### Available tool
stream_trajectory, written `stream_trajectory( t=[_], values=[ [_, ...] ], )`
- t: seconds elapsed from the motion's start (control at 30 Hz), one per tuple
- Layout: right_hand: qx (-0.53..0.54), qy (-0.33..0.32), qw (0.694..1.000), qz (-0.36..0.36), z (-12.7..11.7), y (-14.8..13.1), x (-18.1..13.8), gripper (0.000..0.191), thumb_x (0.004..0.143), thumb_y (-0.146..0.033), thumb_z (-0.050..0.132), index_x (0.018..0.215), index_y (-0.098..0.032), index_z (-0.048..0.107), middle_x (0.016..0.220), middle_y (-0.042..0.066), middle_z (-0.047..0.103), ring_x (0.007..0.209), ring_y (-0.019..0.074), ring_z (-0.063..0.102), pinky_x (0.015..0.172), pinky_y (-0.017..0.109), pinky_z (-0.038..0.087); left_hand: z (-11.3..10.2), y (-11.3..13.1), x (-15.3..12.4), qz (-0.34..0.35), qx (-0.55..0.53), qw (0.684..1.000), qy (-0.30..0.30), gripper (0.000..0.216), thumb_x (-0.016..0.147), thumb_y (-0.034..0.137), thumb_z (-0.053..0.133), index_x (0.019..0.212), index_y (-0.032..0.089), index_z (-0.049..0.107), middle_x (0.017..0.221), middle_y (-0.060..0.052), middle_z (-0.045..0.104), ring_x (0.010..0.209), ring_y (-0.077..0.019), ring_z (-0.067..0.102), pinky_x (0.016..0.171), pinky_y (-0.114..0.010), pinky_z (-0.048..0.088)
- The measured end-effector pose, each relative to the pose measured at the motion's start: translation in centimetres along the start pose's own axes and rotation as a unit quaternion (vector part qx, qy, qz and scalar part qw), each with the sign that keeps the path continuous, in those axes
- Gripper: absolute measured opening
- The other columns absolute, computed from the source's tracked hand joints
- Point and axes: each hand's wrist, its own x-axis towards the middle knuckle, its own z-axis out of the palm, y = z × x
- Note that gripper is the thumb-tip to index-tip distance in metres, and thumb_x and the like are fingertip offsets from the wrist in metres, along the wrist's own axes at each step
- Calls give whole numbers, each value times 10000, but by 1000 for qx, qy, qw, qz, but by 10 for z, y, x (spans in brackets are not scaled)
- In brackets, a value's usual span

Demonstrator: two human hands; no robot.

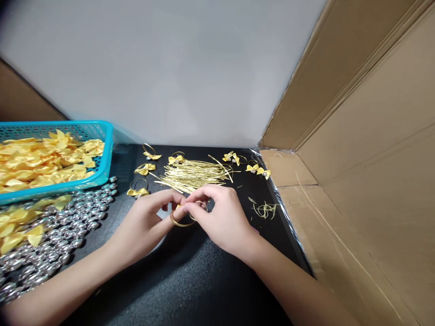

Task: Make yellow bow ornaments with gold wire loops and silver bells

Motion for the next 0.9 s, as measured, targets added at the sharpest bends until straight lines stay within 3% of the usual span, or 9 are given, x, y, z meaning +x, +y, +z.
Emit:
stream_trajectory(
  t=[0.17,0.27,0.43,0.63,0.9],
  values=[
    [105,-99,986,86,-7,5,7,73,757,-208,730,744,-175,667,744,-8,683,696,125,608,674,260,480,1,1,1,33,27,999,-7,170,914,268,558,806,172,648,738,-21,665,695,-167,602,638,-269,434],
    [110,-120,981,106,-9,8,10,108,745,-237,741,738,-170,656,719,-10,660,651,115,573,635,255,456,2,0,1,41,34,999,-2,161,905,254,559,797,169,642,741,-27,657,704,-174,599,640,-277,438],
    [105,-110,986,73,-9,9,11,103,796,-260,686,751,-170,660,714,-15,644,666,120,568,655,260,447,1,-3,3,-12,-69,997,-28,170,911,297,570,824,181,660,757,-14,673,683,-156,597,646,-273,458],
    [89,-71,992,53,-10,3,9,75,810,-188,658,738,-171,651,721,-19,656,697,125,598,697,264,480,-1,-1,7,-111,-287,950,-52,133,852,299,652,852,177,704,833,-25,728,795,-164,664,754,-278,526],
    [35,-53,998,22,-8,1,6,54,809,-180,677,760,-177,698,763,5,722,742,146,651,724,284,504,1,1,6,-141,-331,932,-48,121,723,255,779,792,174,721,752,-11,727,671,-148,660,666,-269,543]
  ],
)
